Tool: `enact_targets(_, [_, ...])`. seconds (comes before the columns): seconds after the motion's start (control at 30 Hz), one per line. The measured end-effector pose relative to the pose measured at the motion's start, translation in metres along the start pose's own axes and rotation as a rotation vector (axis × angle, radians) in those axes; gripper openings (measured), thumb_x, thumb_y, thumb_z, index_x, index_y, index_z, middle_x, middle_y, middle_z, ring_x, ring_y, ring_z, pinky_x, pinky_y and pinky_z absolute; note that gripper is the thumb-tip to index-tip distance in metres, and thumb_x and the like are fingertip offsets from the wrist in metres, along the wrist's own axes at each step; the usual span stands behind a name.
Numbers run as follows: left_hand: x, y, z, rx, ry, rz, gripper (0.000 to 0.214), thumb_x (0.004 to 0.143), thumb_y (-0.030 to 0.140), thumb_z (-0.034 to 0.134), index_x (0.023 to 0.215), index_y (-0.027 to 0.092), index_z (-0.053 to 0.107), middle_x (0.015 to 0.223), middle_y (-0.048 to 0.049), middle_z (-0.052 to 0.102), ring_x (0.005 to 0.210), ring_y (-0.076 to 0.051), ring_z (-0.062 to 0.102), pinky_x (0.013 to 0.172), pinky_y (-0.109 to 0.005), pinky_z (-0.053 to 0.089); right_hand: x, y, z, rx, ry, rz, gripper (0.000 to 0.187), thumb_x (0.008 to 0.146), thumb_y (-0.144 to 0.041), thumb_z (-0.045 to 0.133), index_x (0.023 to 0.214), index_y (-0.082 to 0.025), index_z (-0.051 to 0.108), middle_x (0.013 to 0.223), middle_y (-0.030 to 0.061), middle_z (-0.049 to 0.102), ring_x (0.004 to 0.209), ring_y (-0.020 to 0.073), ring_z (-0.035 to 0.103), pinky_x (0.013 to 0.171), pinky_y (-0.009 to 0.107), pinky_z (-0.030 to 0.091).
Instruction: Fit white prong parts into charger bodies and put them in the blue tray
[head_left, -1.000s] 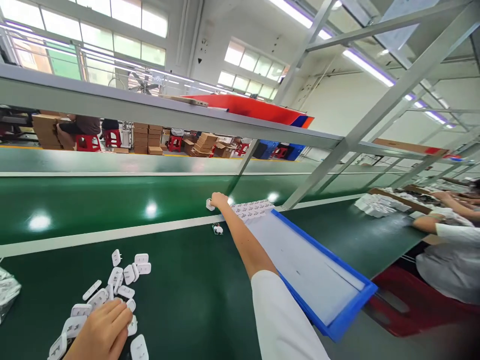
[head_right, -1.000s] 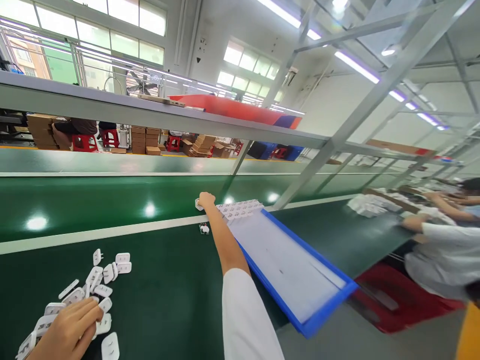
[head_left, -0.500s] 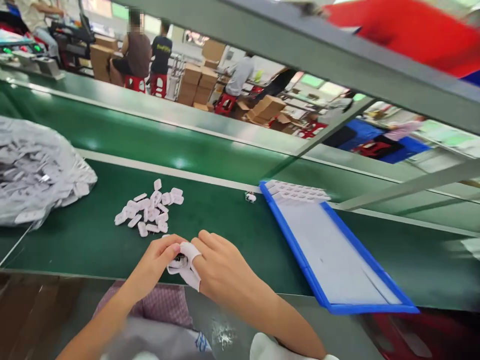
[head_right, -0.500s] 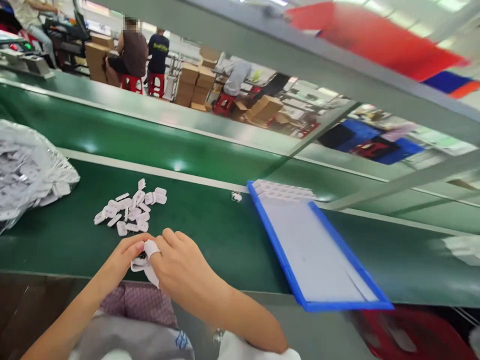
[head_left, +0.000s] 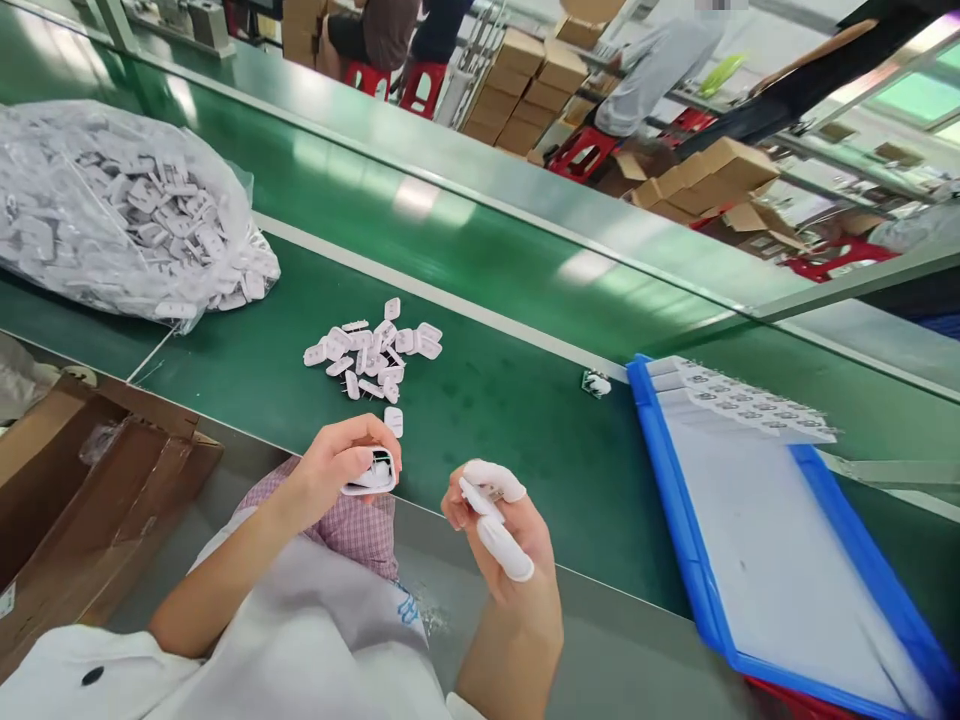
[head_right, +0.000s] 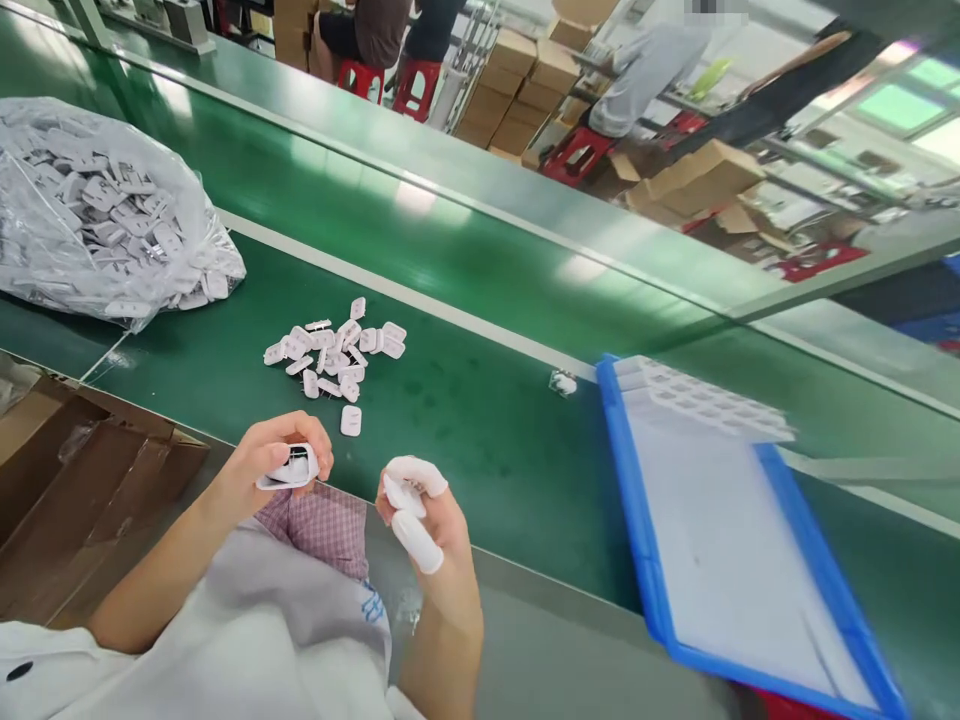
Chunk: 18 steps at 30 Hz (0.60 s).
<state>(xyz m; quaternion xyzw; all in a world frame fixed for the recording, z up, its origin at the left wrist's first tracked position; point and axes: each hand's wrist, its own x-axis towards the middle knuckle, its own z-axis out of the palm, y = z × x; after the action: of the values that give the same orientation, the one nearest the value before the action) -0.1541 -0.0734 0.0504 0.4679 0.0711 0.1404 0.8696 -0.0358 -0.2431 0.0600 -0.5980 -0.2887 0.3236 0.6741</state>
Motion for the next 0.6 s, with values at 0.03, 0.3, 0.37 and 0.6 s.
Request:
enact_targets(0.03, [-0.001,0.002,0.001,0.013,-0.020,0.013,0.031,0.083,0.044,0.060,0.088,0.014,0.060,0.079,-0.0057,0.059,0.064,-0.013,0.052,0.049,-0.020,0.040,-0.005,0.003,-0.003,0.010,-0.001,-0.015,0.027,0.079,-0.044,0.065,0.096,-0.024,0.060,0.081,0.0038,0.051,0.059,0.0136,0.046,0.053,0.030,0.039])
enact_targets(0.3, [-0.005,0.013,0.015,0.035,-0.106,0.119,0.055,0.085,0.069,0.046,0.089,0.015,0.057,0.076,-0.0062,0.058,0.063,-0.016,0.052,0.056,-0.028,0.040,-0.017,0.013,0.012,0.113,-0.022,-0.152,0.016,0.083,-0.039,0.062,0.093,-0.026,0.065,0.072,0.0028,0.049,0.061,0.0155,0.045,0.050,0.028,0.036])
enact_targets(0.37, [-0.007,0.013,0.018,0.078,-0.092,0.130,0.060,0.086,0.073,0.039,0.089,0.016,0.057,0.076,-0.0059,0.057,0.062,-0.016,0.051,0.055,-0.028,0.040,-0.018,0.012,0.019,0.102,0.011,-0.156,0.010,0.084,-0.033,0.062,0.090,-0.026,0.064,0.072,0.0023,0.050,0.060,0.0151,0.045,0.050,0.027,0.035])
enact_targets(0.6, [-0.010,0.016,0.023,0.117,-0.060,0.108,0.063,0.088,0.074,0.029,0.093,0.017,0.055,0.080,-0.0063,0.057,0.067,-0.017,0.054,0.060,-0.029,0.044,-0.016,0.020,0.025,0.176,0.086,-0.125,0.010,0.086,-0.032,0.064,0.094,-0.027,0.065,0.078,0.0022,0.064,0.055,0.0126,0.053,0.049,0.026,0.042])
